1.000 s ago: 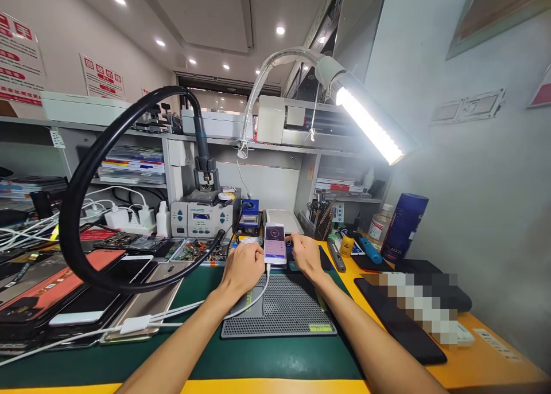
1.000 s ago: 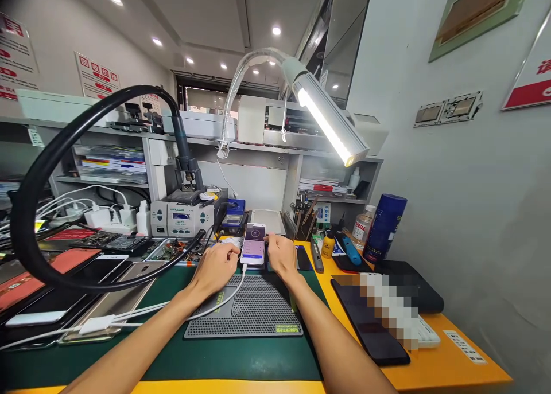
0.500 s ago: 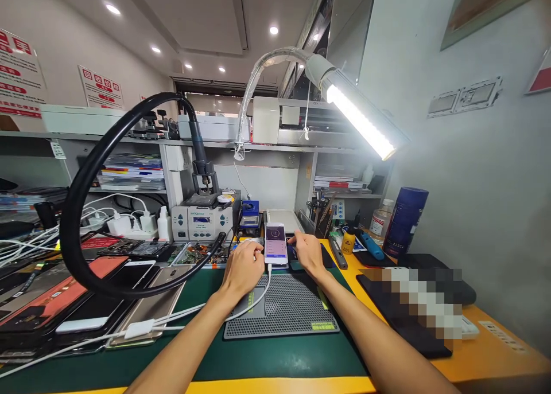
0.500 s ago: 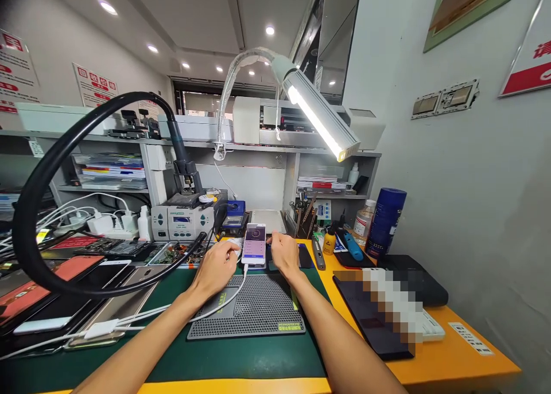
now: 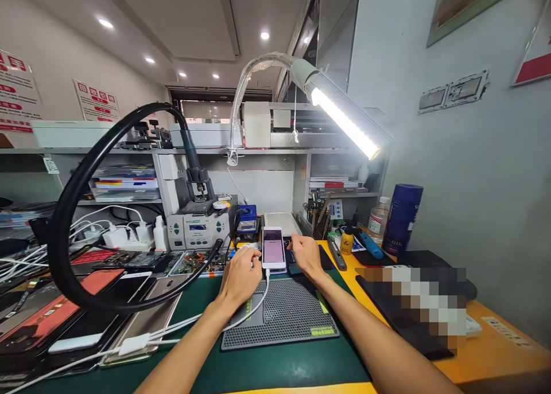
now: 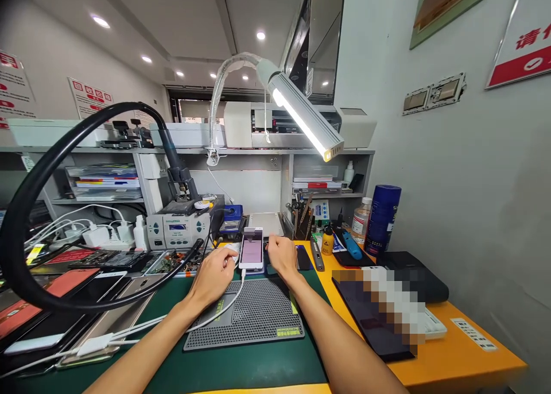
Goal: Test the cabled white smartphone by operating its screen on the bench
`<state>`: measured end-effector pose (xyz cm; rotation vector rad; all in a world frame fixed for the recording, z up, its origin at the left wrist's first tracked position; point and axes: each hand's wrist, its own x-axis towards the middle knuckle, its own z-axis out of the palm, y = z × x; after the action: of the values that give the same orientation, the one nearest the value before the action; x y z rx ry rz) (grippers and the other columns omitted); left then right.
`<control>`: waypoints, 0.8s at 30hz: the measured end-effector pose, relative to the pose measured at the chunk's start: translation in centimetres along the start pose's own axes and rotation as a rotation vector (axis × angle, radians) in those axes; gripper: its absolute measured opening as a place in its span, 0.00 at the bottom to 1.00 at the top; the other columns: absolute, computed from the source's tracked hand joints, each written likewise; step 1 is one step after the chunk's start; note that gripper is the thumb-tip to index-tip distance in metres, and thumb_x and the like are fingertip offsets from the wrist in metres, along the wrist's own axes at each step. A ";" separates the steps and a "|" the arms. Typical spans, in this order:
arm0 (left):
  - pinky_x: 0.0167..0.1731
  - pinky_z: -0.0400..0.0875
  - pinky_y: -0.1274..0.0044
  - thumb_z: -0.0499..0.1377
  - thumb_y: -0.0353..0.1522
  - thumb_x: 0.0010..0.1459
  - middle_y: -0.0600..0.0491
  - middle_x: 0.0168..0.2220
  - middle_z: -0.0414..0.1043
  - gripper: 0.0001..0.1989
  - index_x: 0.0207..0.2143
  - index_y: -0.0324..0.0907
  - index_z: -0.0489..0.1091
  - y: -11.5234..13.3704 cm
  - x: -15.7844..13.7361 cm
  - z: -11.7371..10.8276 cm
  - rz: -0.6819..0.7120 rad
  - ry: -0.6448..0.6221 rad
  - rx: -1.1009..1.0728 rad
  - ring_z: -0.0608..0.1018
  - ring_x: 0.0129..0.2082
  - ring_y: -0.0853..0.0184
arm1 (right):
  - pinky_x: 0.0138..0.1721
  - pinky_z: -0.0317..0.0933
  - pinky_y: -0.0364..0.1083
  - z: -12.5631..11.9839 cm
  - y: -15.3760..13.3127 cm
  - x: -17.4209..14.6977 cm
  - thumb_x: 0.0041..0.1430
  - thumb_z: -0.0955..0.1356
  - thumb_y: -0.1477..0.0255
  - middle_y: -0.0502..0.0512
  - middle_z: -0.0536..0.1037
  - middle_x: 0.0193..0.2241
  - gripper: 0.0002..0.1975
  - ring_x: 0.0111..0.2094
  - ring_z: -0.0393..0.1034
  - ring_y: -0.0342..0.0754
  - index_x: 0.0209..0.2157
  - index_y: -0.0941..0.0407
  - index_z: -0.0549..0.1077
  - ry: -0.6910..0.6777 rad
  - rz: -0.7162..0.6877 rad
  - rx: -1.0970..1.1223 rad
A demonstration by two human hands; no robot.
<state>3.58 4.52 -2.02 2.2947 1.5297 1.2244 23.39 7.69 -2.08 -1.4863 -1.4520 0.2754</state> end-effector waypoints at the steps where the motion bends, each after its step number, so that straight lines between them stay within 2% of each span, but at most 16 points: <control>1: 0.47 0.70 0.70 0.51 0.23 0.60 0.49 0.41 0.77 0.12 0.37 0.42 0.73 -0.1 0.0 0.0 0.006 0.001 -0.001 0.77 0.45 0.61 | 0.29 0.51 0.44 0.0 0.0 0.0 0.65 0.58 0.60 0.55 0.75 0.19 0.28 0.25 0.68 0.49 0.17 0.56 0.75 0.003 -0.001 -0.002; 9: 0.45 0.71 0.70 0.50 0.24 0.62 0.49 0.42 0.76 0.12 0.38 0.42 0.73 -0.6 -0.2 0.6 0.030 0.010 0.009 0.77 0.41 0.63 | 0.27 0.49 0.43 0.1 0.0 0.0 0.63 0.60 0.61 0.51 0.66 0.15 0.26 0.22 0.61 0.45 0.14 0.56 0.68 -0.010 -0.033 0.001; 15: 0.47 0.71 0.70 0.51 0.23 0.60 0.48 0.42 0.75 0.12 0.38 0.42 0.73 -0.2 -0.4 0.5 0.050 -0.002 0.011 0.77 0.44 0.62 | 0.24 0.44 0.43 0.7 0.2 0.1 0.57 0.64 0.58 0.46 0.55 0.13 0.26 0.19 0.49 0.41 0.12 0.54 0.54 -0.036 -0.035 0.019; 24: 0.46 0.69 0.68 0.51 0.23 0.61 0.48 0.41 0.74 0.12 0.40 0.40 0.73 -0.4 -0.4 0.7 0.031 -0.030 -0.015 0.76 0.43 0.61 | 0.23 0.41 0.43 1.0 0.4 0.4 0.53 0.68 0.55 0.45 0.53 0.15 0.27 0.21 0.47 0.42 0.14 0.54 0.53 -0.080 0.087 -0.133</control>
<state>3.68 4.64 -2.89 2.3258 1.4755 1.1985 22.95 8.57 -2.69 -1.6645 -1.4951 0.2988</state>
